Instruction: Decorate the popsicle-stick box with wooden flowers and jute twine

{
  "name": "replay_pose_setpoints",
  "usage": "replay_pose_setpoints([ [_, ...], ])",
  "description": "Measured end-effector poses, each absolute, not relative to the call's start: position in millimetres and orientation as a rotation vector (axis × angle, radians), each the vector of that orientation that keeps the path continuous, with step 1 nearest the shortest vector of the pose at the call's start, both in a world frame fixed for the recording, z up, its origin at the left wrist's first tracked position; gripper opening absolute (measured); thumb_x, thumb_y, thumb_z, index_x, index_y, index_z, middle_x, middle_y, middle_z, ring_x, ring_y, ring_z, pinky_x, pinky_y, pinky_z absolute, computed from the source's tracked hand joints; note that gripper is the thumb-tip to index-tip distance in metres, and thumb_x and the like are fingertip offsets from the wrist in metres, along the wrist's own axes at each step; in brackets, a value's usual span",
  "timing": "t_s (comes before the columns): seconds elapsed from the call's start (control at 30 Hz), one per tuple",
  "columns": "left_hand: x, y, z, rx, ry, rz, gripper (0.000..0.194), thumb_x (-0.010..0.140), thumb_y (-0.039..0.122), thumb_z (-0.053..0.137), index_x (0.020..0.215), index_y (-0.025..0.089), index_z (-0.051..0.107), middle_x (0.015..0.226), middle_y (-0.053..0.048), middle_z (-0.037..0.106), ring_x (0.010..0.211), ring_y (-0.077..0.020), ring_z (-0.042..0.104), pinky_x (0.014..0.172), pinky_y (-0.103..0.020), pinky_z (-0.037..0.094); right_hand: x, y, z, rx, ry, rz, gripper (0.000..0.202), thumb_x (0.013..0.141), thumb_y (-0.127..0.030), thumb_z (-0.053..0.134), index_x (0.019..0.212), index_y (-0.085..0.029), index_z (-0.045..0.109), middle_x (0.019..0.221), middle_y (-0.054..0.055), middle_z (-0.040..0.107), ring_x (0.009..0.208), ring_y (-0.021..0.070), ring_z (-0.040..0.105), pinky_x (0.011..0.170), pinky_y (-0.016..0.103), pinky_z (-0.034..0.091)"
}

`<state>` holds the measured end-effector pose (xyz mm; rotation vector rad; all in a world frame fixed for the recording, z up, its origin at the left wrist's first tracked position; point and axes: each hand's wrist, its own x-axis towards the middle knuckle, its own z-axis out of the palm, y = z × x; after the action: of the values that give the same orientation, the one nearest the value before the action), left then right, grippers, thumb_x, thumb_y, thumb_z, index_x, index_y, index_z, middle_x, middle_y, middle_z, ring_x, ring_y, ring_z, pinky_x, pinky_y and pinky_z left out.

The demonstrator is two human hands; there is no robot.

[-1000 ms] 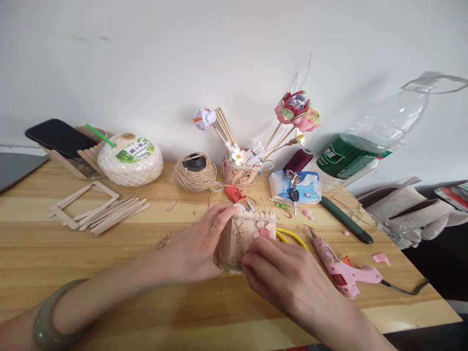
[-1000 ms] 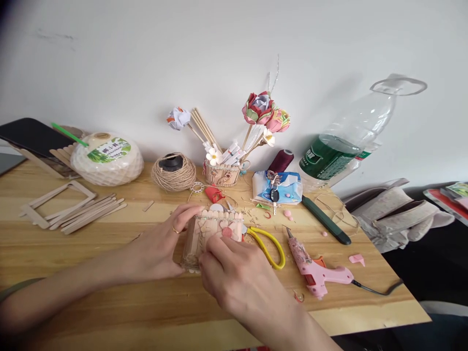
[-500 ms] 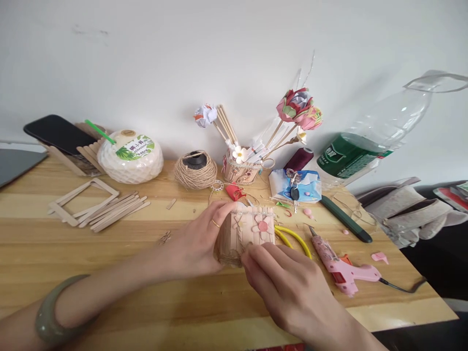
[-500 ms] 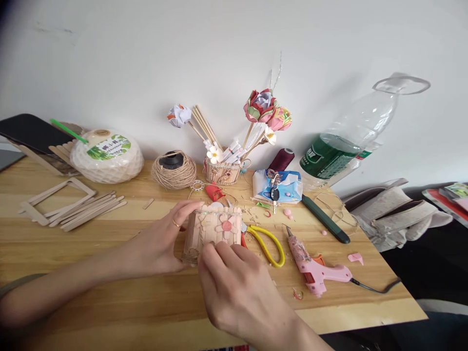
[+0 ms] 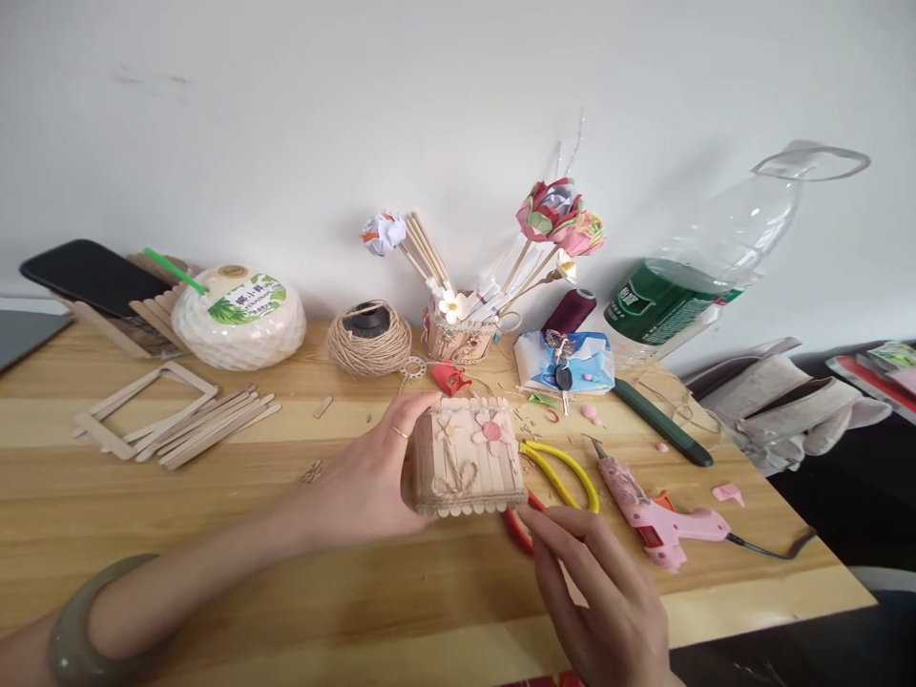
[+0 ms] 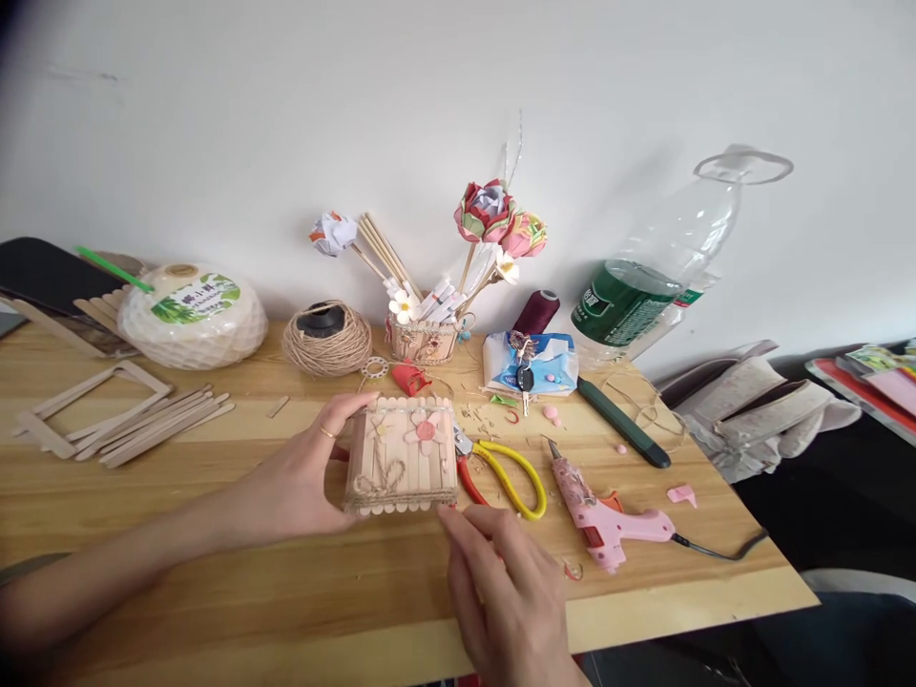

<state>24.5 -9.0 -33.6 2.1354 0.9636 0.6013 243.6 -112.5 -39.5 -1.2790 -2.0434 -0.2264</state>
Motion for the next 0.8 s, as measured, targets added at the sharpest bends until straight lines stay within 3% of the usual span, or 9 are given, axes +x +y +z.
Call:
replay_pose_setpoints([
  [0.23,24,-15,-29,2.163,0.988,0.479,0.094,0.063,0.031,0.071,0.134,0.032,0.009,0.133,-0.013,0.037,0.113,-0.0332,0.051,0.088,-0.051,0.047,272,-127,-55,-1.482,-1.971,-0.339,0.020,0.086,-0.012,0.049,0.099,-0.014,0.065,0.086,0.009,0.065,0.074,0.0166,0.065,0.062,0.025,0.054],
  [0.4,24,-19,-27,2.227,0.908,0.398,0.097,0.062,0.033,0.073,0.134,0.033,0.007,0.137,-0.013,0.032,0.115,-0.0332,0.049,0.090,-0.052,0.046,283,-131,-58,-1.580,-1.936,-0.340,0.019,0.088,-0.016,0.049,0.099,-0.015,0.064,0.087,0.009,0.064,0.075,0.0159,0.065,0.062,0.025,0.054],
  [0.8,21,-18,-37,2.409,0.739,0.483,0.093,0.072,0.027,0.066,0.137,0.033,0.000,0.138,-0.014,0.025,0.121,-0.0315,0.040,0.095,-0.047,0.044,237,-135,-39,-1.273,-1.883,-0.290,0.015,0.081,-0.008,0.056,0.092,-0.016,0.064,0.074,0.004,0.060,0.067,0.0137,0.059,0.058,0.025,0.050],
])
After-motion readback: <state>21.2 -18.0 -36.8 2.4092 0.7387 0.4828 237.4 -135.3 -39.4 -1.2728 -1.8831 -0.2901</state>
